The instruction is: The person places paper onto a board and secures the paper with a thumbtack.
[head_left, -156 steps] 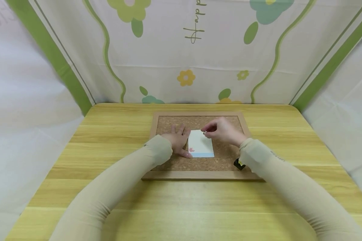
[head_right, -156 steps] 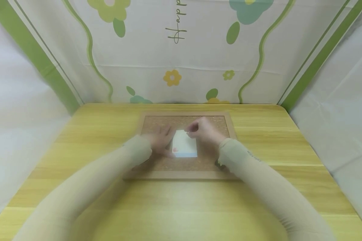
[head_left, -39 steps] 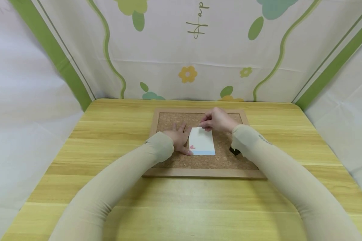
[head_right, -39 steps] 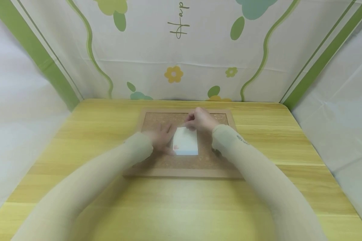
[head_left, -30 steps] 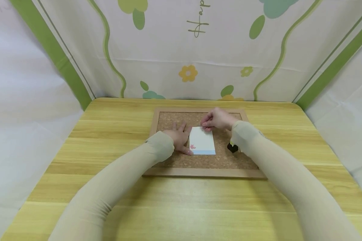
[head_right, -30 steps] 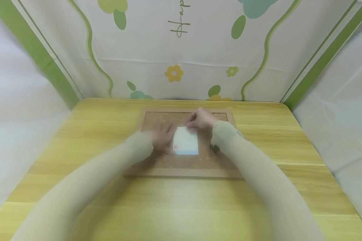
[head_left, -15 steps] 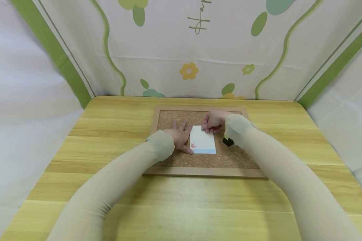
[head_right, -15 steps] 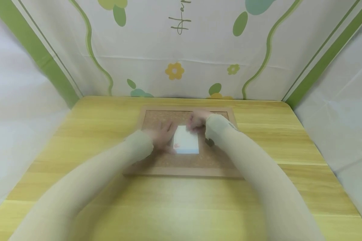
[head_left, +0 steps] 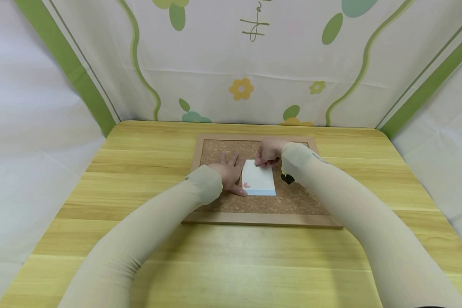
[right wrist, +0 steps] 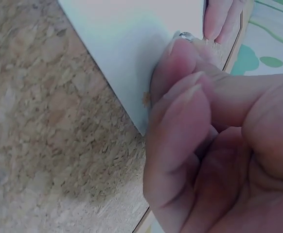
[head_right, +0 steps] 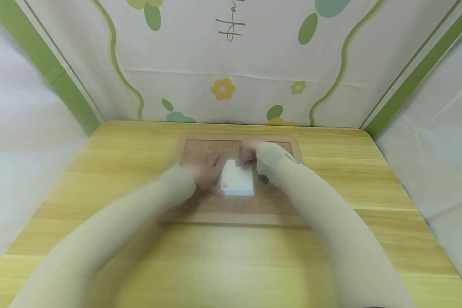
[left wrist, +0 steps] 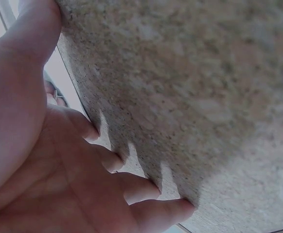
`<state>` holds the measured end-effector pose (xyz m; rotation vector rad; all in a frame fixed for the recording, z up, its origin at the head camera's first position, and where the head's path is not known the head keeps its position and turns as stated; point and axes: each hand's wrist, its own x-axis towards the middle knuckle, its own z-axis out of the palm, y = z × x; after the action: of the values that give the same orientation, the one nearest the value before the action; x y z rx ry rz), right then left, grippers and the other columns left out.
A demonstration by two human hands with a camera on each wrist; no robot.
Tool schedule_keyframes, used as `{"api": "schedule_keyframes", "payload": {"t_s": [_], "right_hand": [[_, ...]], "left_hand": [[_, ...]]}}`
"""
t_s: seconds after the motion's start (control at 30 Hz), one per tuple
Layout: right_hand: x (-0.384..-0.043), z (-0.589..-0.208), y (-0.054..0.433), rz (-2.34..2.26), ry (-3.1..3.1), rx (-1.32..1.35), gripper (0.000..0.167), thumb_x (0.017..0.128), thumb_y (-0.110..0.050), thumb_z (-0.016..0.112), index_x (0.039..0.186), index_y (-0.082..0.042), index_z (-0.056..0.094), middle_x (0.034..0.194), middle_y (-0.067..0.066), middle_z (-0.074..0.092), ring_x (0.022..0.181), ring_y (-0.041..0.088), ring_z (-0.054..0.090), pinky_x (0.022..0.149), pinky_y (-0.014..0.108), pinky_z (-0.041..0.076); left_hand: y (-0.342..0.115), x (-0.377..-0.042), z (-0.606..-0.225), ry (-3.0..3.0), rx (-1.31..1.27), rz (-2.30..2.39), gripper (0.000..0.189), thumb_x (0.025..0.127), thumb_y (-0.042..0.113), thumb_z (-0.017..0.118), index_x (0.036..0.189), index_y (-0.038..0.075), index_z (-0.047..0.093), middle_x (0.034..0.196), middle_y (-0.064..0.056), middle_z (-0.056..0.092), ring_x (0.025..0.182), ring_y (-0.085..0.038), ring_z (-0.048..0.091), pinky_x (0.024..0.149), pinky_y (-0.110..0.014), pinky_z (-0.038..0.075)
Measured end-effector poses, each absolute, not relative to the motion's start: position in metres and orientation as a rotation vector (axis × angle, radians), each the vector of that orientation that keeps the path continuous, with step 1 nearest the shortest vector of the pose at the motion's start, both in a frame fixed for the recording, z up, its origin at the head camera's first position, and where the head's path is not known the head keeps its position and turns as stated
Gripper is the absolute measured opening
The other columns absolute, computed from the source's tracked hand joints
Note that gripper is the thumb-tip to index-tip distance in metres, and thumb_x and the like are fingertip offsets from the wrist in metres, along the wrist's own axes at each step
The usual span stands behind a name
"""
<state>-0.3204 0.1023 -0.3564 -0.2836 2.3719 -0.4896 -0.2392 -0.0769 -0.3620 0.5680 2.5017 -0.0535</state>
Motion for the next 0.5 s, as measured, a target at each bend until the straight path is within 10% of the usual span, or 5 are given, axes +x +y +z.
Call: {"api": "schedule_keyframes", "payload": {"t_s": [0.5], "right_hand": [[-0.3242,-0.3621,0.1031,-0.633,2.320,-0.189,0.012,0.099,-0.010,0.062,0.090,-0.004,0.068,0.073,0.005,0.065,0.059,0.011,0.057,0.058,0.024,0.052]], "left_hand": [[-0.0773,-0.2408,-0.3629,2.499,0.594,-0.059,0.112,0.083,0.070,0.057,0.160,0.017,-0.005,0.164,-0.013,-0.014,0.146,-0.048,-0.007,0.109,-0.066,0.022]]}}
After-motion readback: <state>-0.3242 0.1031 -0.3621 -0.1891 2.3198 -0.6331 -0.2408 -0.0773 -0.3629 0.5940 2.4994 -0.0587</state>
